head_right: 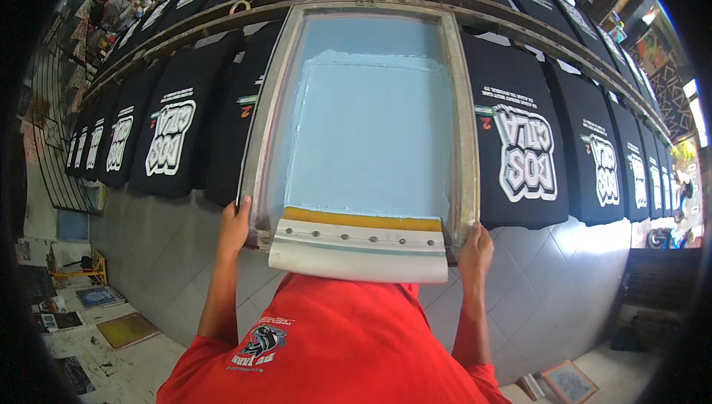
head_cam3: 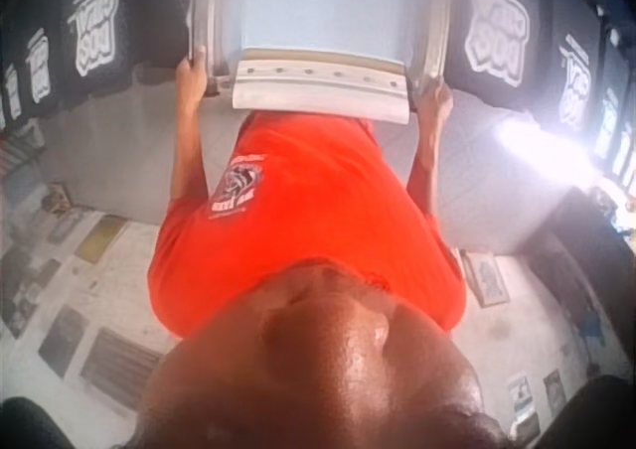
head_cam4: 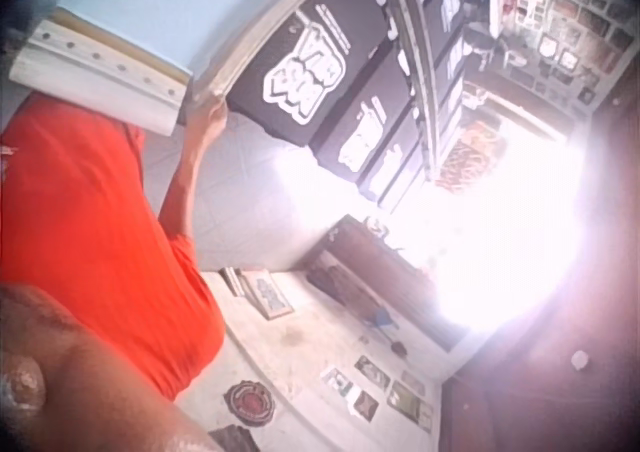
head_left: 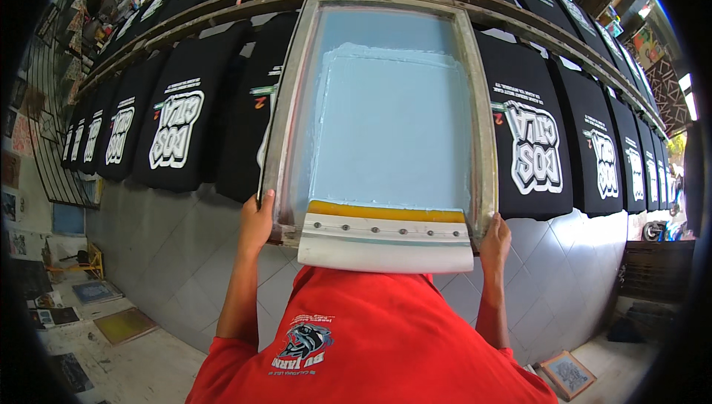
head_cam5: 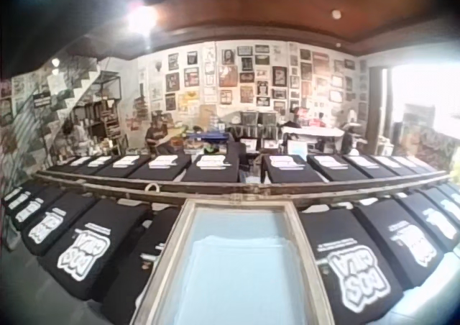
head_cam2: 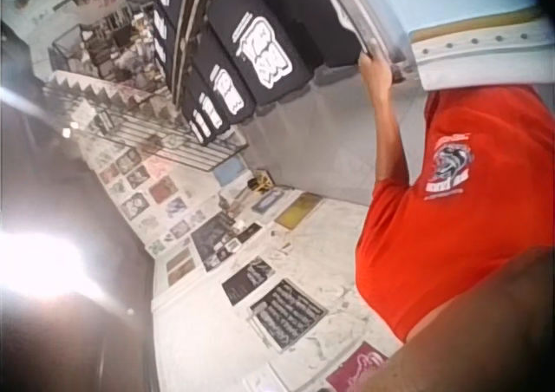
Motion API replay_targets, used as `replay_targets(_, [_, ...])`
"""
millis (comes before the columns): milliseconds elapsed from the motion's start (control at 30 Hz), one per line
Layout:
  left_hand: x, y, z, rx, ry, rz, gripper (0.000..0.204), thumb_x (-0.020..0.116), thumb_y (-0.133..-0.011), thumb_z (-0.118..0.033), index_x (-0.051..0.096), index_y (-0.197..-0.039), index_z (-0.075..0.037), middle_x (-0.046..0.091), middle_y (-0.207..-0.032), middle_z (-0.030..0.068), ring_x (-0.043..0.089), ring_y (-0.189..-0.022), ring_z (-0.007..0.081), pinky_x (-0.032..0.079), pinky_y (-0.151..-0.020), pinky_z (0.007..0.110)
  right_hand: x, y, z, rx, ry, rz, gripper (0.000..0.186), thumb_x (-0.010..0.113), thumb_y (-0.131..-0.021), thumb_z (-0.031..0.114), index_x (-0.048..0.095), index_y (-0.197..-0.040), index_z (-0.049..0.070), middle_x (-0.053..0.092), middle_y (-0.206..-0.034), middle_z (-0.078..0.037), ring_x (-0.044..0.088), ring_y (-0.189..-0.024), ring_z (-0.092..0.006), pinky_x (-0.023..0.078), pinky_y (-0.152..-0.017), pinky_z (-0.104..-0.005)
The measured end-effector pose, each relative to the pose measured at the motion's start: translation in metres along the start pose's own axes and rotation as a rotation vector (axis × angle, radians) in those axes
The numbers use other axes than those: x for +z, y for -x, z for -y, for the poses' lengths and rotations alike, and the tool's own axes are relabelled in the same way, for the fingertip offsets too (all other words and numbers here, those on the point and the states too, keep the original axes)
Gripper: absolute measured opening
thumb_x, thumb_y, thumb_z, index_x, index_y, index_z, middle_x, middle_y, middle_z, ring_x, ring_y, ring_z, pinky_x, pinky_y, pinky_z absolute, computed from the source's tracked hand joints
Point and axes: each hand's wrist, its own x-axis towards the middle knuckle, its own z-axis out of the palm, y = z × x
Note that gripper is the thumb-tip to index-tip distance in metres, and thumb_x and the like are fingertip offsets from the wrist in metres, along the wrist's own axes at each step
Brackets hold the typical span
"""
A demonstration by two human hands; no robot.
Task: The person performs screen printing on black shirts using a large squeegee and white ink, then carries the screen to a storage rack.
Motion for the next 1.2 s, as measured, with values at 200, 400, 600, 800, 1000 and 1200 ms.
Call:
replay_targets(200, [-0.086,-0.036,0.072,-0.095,-0.011,0.006,0.050,0.053,-0.098,-0.041,0.063,-0.103,0.008,0.067,-0.087,0.0196,0.062,-0.081,0.0287,0.047,-0.077,0.039,0.068,0.056,0.065,0.034,0.076,0.095,0.045,0.041,-0.102,0.033,0.064,-0.093,-0.005,0.063,-0.076,-0.024,0.060,-0.068,-0.0374,0.044,-0.065,-0.0457])
replay_targets(400, [-0.123,-0.057,0.092,-0.128,-0.105,0.008,0.051,0.053,-0.097,-0.043,0.064,-0.101,0.007,0.066,-0.082,0.0197,0.062,-0.077,0.0300,0.047,-0.074,0.040,0.113,0.078,0.089,-0.001,0.088,0.103,0.046,0.040,-0.103,0.032,0.062,-0.089,-0.007,0.061,-0.072,-0.022,0.056,-0.062,-0.0329,0.043,-0.062,-0.0446])
replay_targets(600, [-0.136,-0.072,0.110,-0.120,-0.115,0.024,0.052,0.052,-0.097,-0.044,0.065,-0.104,0.006,0.068,-0.087,0.0229,0.065,-0.083,0.0339,0.048,-0.076,0.041,0.137,0.087,0.088,-0.017,0.118,0.111,0.044,0.042,-0.102,0.032,0.062,-0.090,-0.005,0.060,-0.074,-0.027,0.060,-0.069,-0.0415,0.043,-0.063,-0.0485])
replay_targets(800, [-0.136,-0.097,0.127,-0.093,-0.129,0.035,0.055,0.051,-0.097,-0.046,0.065,-0.105,0.007,0.068,-0.094,0.0261,0.065,-0.089,0.0400,0.048,-0.079,0.044,0.154,0.093,0.095,-0.016,0.114,0.072,0.045,0.042,-0.102,0.033,0.061,-0.088,-0.006,0.059,-0.073,-0.026,0.057,-0.066,-0.0397,0.043,-0.063,-0.0470])
replay_targets(1000, [-0.142,-0.123,0.148,-0.105,-0.055,0.073,0.052,0.054,-0.097,-0.043,0.065,-0.106,0.008,0.068,-0.091,0.0244,0.065,-0.086,0.0370,0.048,-0.078,0.042,0.168,0.104,0.102,0.050,0.045,0.088,0.046,0.041,-0.103,0.034,0.062,-0.093,-0.006,0.060,-0.074,-0.024,0.058,-0.067,-0.0339,0.044,-0.066,-0.0441])
replay_targets(1200, [-0.138,-0.126,0.143,-0.118,0.018,0.079,0.049,0.055,-0.096,-0.040,0.065,-0.107,0.007,0.068,-0.091,0.0217,0.065,-0.086,0.0332,0.049,-0.079,0.040,0.182,0.105,0.089,0.080,0.027,0.045,0.046,0.042,-0.103,0.035,0.062,-0.095,-0.006,0.061,-0.076,-0.024,0.060,-0.070,-0.0305,0.045,-0.068,-0.0429])
